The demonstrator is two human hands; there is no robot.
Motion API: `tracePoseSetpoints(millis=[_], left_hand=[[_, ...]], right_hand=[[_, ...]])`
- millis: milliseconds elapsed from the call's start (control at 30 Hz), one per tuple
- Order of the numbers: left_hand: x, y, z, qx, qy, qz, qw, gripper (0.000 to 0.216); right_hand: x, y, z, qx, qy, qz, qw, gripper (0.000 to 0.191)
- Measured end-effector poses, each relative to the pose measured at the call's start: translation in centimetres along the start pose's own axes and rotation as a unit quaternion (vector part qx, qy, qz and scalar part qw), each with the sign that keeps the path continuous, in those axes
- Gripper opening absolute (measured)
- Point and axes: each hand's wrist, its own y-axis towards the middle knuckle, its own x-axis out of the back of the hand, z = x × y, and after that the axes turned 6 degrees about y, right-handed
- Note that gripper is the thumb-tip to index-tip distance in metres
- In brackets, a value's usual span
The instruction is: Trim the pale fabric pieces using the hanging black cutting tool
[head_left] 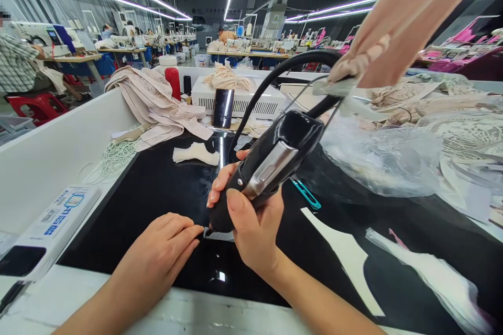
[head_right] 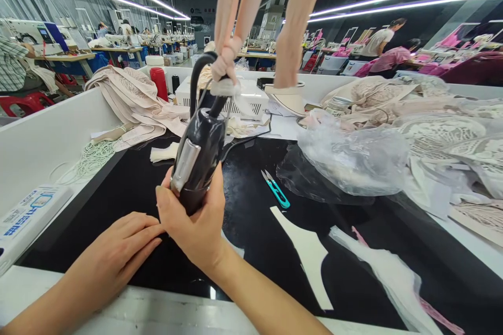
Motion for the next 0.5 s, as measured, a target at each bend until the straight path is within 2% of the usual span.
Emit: tracePoseSetpoints(millis=[300, 500], left_hand=[[0.0, 0.2, 0.2, -0.022, 0.007, 0.063, 0.998, 0.033], [0.1, -0.6, -1.1, -0.06, -0.012, 0.036, 0.997, 0.026]], right_hand=[[0.0, 0.4, 0.8, -0.002, -0.018, 0.005, 1.0, 0.03], [2.0, 0.8, 3.2, 0.01, -0.04, -0.024, 0.999, 0.034]])
